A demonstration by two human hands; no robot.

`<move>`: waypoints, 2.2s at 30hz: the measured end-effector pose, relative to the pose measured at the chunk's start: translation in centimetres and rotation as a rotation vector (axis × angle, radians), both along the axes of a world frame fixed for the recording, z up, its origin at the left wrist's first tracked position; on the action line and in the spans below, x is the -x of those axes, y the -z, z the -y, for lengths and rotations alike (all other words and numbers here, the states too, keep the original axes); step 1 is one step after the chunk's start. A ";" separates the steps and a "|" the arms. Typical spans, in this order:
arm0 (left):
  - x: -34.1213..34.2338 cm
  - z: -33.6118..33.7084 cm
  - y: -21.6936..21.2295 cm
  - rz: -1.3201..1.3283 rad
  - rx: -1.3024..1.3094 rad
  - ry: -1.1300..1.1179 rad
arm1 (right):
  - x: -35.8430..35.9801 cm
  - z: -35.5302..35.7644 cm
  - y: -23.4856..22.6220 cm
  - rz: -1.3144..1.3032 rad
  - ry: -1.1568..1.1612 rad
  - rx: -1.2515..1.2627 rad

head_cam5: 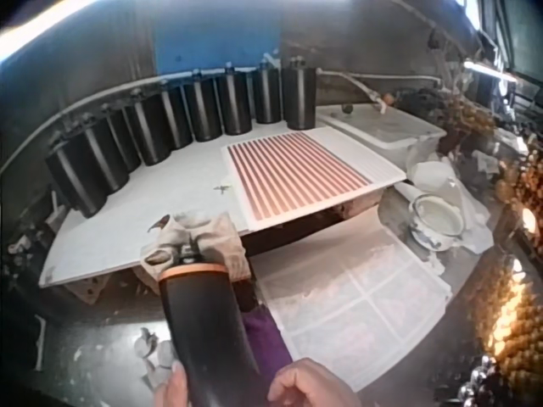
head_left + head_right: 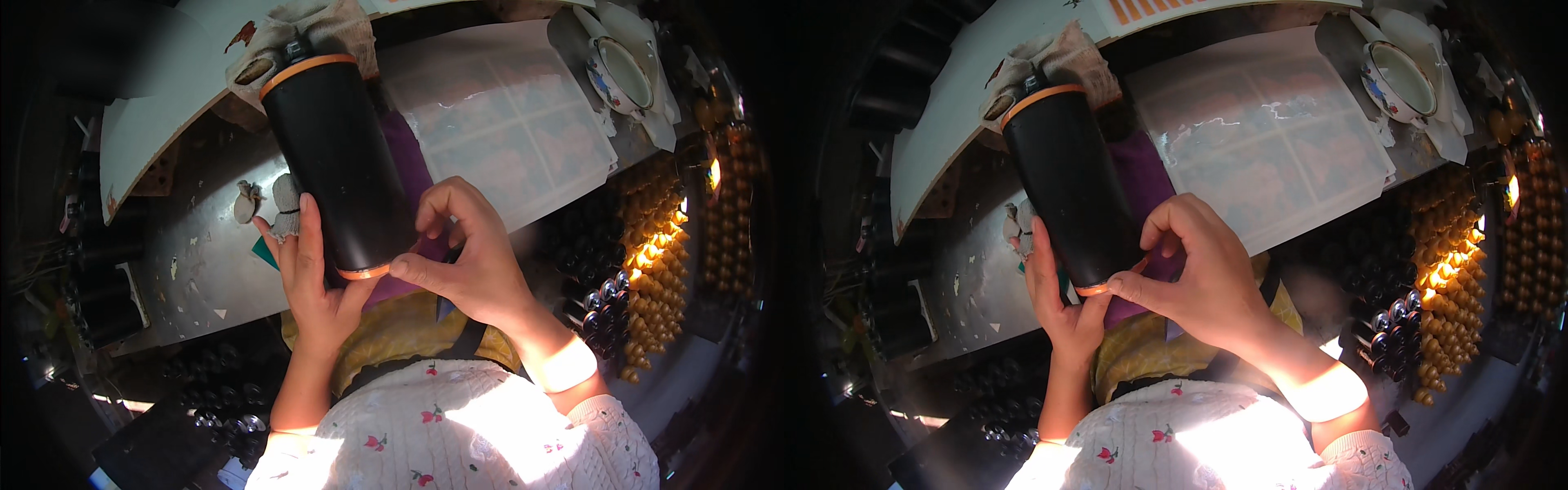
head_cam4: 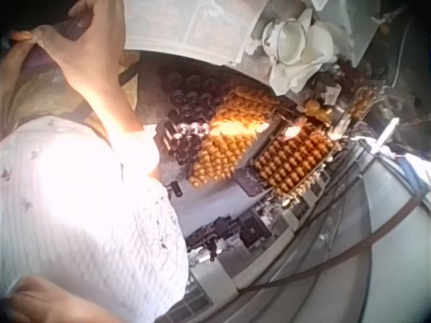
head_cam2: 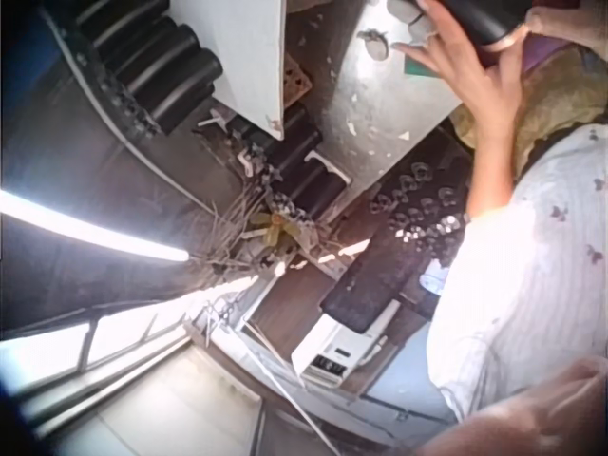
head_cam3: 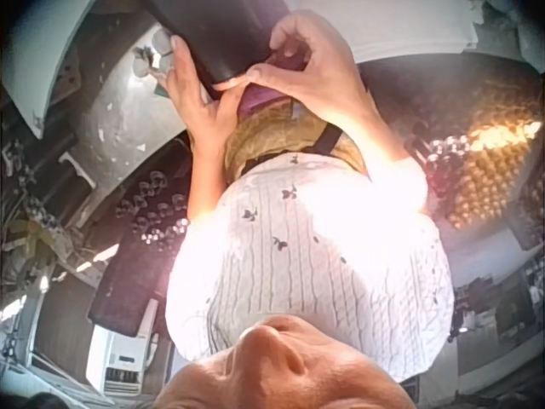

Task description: The person applies decorative labels and orange bands to black cylindrical containers. They peel a large label from a backing sheet, wrap it around the container, and smooth it down. They then apply a thin orange band to the top and bottom edges of the container, using a blue plastic scraper to press the edges firmly. The process is repeated for a second container.

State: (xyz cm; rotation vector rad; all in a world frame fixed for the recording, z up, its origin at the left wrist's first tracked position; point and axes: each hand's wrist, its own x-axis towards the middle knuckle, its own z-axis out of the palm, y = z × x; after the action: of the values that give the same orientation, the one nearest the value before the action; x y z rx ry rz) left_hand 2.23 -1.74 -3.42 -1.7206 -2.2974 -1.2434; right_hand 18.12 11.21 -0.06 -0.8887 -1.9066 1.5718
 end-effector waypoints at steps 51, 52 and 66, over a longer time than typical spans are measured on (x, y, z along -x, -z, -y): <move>1.0 0.4 0.2 0.010 0.013 0.071 | -0.8 3.4 2.2 -0.189 0.069 -0.747; 1.0 0.4 0.2 0.013 0.010 0.072 | -0.7 3.6 2.3 -0.171 0.065 -0.772; 1.1 0.5 0.6 0.061 0.014 0.081 | -1.4 3.6 3.0 -0.173 0.127 -0.747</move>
State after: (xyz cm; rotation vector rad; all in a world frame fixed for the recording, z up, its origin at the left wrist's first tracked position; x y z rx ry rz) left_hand 1.11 -2.19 -4.00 -1.8231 -2.2962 -1.3144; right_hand 19.53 7.58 -3.07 -0.5059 -2.0239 0.7219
